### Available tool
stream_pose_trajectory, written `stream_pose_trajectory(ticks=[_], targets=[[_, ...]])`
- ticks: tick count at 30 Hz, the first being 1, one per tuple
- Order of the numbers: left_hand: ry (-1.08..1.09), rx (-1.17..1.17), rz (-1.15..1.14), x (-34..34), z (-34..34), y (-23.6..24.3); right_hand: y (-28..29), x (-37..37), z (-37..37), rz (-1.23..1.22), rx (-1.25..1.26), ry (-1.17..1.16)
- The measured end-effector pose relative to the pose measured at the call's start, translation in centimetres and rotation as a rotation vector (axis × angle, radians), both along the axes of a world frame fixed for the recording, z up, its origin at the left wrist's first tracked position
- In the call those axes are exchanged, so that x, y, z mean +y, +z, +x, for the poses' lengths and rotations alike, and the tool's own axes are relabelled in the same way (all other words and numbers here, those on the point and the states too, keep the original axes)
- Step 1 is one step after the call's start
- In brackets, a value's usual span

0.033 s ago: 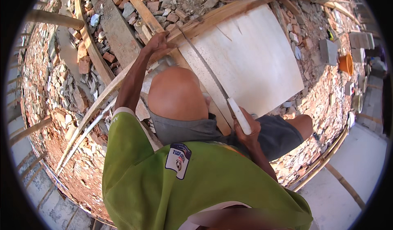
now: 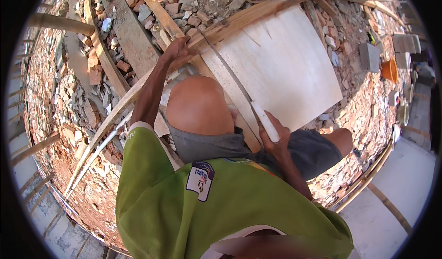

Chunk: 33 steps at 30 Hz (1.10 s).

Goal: The person measures a wooden plank with a tape measure, marks it with a pencil, and then cuts it using a hand saw. Another person assists by holding the plank steady.

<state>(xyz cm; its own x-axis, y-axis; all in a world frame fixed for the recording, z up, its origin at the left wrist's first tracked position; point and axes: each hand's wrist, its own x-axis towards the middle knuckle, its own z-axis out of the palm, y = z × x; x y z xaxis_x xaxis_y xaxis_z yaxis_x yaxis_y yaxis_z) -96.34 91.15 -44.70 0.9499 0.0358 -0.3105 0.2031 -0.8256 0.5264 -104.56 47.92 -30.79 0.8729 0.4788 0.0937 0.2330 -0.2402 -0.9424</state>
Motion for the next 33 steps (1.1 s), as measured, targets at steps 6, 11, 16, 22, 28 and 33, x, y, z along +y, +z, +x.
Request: stream_pose_trajectory(ticks=[6,11,16,22,28,33], targets=[[-0.055,-0.048,-0.189,3.3,1.6,-5.9,-3.2,10.9,6.7,-0.037,0.056,-0.002],[0.14,-0.15,-0.463,4.6,-0.4,-10.0,0.9,-4.1,-3.7,-0.11,0.072,-0.007],[0.009,0.02,-0.017,-0.9,1.1,0.7,-2.8,6.7,3.7,-0.048,0.084,-0.027],[0.018,-0.288,-0.261,3.5,-0.2,-6.3,-4.0,8.4,4.4,0.065,-0.006,-0.024],[-0.012,-0.057,-0.028,0.6,-0.7,-0.4,2.0,-3.1,-2.4,-0.074,0.012,0.03],[-0.041,-0.089,0.039,-2.6,2.2,2.1,-5.7,17.0,12.1,-0.081,-0.017,-0.044]])
